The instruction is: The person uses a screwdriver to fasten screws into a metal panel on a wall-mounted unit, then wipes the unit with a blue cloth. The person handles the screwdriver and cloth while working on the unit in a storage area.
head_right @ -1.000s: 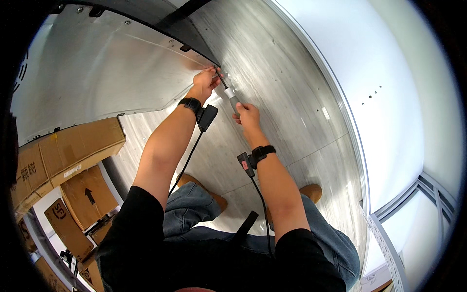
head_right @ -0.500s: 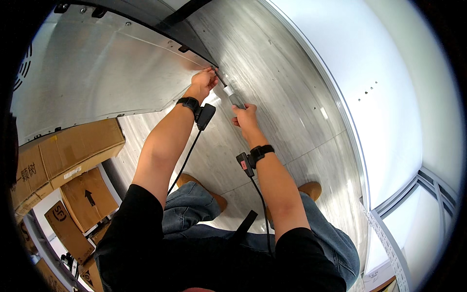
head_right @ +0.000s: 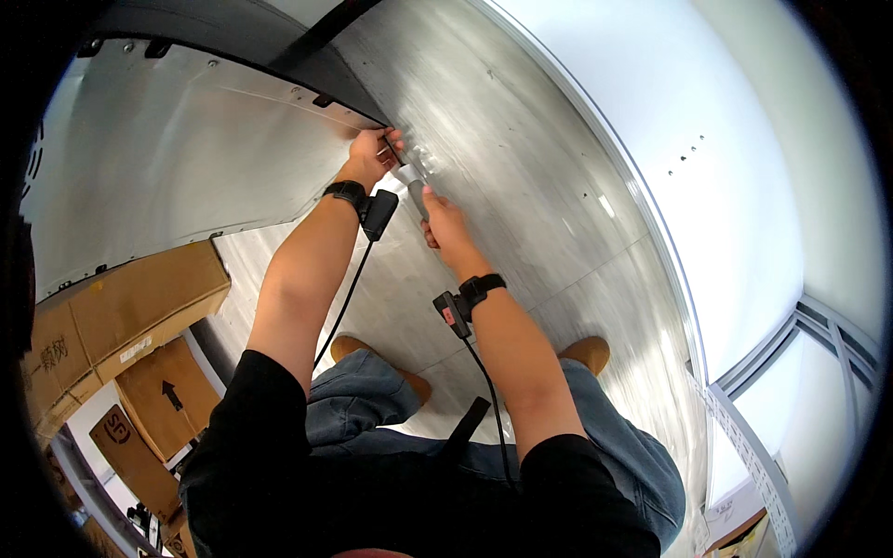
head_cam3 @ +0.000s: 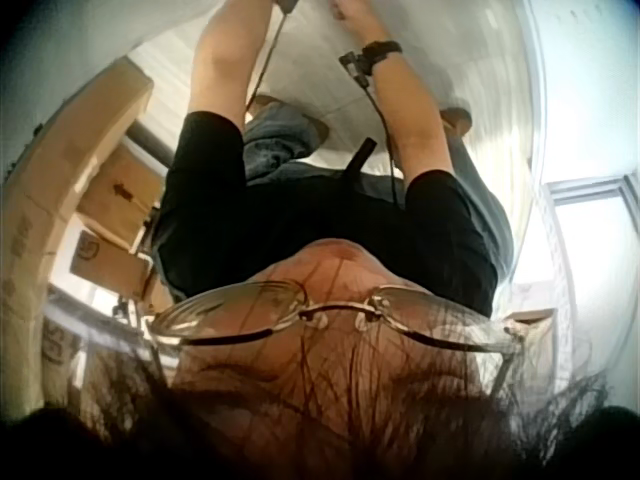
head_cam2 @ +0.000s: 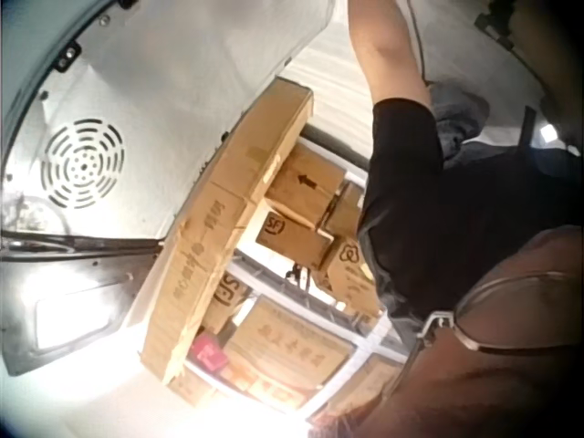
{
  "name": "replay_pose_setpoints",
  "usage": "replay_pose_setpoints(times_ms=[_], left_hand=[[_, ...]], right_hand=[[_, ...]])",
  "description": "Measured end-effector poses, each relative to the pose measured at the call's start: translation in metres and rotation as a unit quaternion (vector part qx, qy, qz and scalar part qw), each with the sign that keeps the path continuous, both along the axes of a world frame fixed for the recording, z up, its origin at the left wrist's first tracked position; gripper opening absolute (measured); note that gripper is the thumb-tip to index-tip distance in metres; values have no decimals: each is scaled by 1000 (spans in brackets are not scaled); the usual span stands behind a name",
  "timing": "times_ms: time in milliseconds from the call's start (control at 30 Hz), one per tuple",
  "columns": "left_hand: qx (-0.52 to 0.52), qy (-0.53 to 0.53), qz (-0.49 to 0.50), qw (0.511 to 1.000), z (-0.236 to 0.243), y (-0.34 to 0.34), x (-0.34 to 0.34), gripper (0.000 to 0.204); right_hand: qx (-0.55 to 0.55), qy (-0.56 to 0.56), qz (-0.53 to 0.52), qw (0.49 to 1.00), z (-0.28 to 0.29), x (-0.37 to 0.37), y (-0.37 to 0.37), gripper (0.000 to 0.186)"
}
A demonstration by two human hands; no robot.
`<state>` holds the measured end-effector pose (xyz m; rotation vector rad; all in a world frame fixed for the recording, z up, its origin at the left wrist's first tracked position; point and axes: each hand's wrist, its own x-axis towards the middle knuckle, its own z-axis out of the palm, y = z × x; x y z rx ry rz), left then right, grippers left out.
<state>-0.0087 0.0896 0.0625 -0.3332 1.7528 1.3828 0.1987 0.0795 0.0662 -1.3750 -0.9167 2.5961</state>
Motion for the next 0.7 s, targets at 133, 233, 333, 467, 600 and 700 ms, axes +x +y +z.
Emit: replay_pose_setpoints(times_ms=[133, 233, 333, 467, 600, 700], left_hand=[[10, -28, 29, 999, -11, 3, -6, 12], [6, -31, 39, 999, -13, 2, -7, 13], [2, -34, 32, 999, -6, 6, -6, 15], [-4, 4, 20, 1000, -3, 4, 2, 18], [-19, -6, -54, 998, -5, 0, 5, 25], [-35, -24, -197, 979, 16, 26, 35, 31]], right_hand=[[46, 22, 3, 999, 1, 0, -4, 53], [93, 9, 13, 996, 1, 3, -3, 52], [124, -1, 11, 992, -4, 12, -4, 50], [98, 5, -3, 995, -5, 27, -3, 47], [89, 20, -43, 995, 0, 44, 6, 44], [90, 39, -109, 989, 2, 71, 20, 41]])
